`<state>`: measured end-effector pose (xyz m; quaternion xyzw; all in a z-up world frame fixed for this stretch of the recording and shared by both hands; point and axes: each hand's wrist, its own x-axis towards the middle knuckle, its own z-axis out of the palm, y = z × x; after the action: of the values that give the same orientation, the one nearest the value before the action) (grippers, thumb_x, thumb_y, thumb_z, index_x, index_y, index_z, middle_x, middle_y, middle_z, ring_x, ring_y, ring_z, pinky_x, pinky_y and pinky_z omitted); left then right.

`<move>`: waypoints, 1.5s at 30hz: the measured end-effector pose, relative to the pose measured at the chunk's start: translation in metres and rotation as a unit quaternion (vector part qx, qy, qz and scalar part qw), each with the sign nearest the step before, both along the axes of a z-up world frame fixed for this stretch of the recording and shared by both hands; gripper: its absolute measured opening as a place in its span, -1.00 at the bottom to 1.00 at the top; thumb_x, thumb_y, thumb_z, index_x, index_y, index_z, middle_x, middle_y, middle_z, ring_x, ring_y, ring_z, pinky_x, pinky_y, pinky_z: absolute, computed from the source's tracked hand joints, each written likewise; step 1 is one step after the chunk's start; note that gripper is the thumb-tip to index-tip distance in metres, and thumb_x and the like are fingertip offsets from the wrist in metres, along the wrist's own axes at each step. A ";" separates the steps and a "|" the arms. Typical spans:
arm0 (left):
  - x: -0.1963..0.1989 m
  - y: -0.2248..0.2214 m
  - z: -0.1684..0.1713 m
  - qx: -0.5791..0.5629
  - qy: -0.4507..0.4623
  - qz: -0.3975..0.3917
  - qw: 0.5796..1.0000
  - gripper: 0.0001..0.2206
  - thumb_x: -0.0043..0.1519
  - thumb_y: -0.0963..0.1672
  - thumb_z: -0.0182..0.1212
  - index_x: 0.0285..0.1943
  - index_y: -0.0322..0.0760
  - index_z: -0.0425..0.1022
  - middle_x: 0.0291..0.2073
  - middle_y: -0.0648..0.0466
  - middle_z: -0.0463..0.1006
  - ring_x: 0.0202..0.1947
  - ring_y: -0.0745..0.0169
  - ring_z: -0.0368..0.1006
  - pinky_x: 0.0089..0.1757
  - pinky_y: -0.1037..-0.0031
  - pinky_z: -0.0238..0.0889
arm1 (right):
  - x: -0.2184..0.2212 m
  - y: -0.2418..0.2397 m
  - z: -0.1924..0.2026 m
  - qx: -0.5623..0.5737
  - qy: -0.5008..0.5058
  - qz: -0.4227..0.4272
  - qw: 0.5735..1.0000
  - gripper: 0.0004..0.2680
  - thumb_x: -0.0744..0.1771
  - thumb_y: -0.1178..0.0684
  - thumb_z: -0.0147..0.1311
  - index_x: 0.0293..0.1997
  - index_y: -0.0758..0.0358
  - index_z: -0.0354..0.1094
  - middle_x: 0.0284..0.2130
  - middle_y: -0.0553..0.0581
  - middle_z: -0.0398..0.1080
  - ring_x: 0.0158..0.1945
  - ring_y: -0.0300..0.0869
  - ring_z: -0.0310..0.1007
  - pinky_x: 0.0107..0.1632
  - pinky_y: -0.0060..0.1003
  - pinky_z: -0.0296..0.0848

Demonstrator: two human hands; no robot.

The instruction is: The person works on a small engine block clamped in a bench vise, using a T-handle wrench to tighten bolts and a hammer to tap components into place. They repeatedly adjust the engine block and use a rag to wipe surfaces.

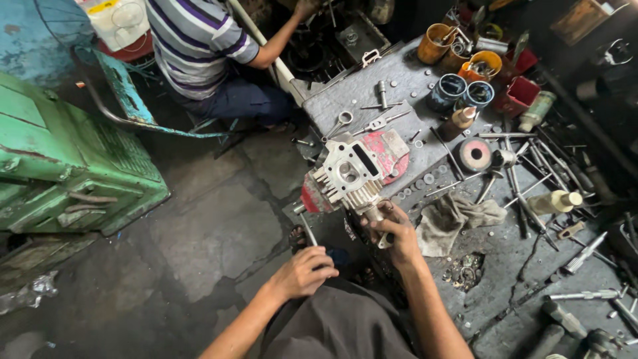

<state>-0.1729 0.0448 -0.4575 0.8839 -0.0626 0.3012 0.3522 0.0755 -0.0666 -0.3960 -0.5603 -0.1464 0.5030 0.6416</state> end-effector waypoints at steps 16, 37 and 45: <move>0.016 0.028 -0.013 0.079 -0.039 -0.059 0.994 -0.72 0.12 -0.06 0.49 -0.09 -0.15 0.53 -0.19 0.09 0.48 -0.07 0.09 0.40 0.14 0.21 0.26 | 0.005 -0.004 -0.009 -0.002 0.029 -0.001 1.000 -0.70 0.21 0.20 0.10 0.02 0.36 0.31 -0.31 0.23 0.52 -0.41 -0.20 0.42 -0.37 -0.38 0.37; 0.107 0.133 0.004 -0.550 0.132 0.109 0.817 -0.39 0.20 0.04 0.30 0.39 -0.31 0.34 0.01 -0.01 0.53 0.05 0.21 0.40 0.09 0.42 0.22 | -0.018 -0.010 0.019 0.002 -0.404 -0.207 0.891 -0.72 0.27 0.23 0.13 0.04 0.33 0.18 -0.11 0.15 0.34 -0.17 -0.26 0.34 -0.10 -0.37 0.42; 0.113 0.131 0.020 -0.627 0.115 0.066 0.768 -0.33 0.09 -0.02 0.39 0.40 -0.33 0.35 0.00 -0.08 0.52 0.03 0.16 0.42 0.08 0.42 0.23 | -0.025 0.013 0.059 0.031 -0.582 -0.097 0.807 -0.81 0.26 0.34 0.12 -0.08 0.30 0.33 -0.26 0.10 0.43 -0.25 -0.21 0.39 -0.16 -0.31 0.40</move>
<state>-0.0595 0.1758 -0.4377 0.4969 0.2397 0.1922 0.8116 0.0510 -0.0540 -0.3373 -0.7391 -0.4524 0.0132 0.4989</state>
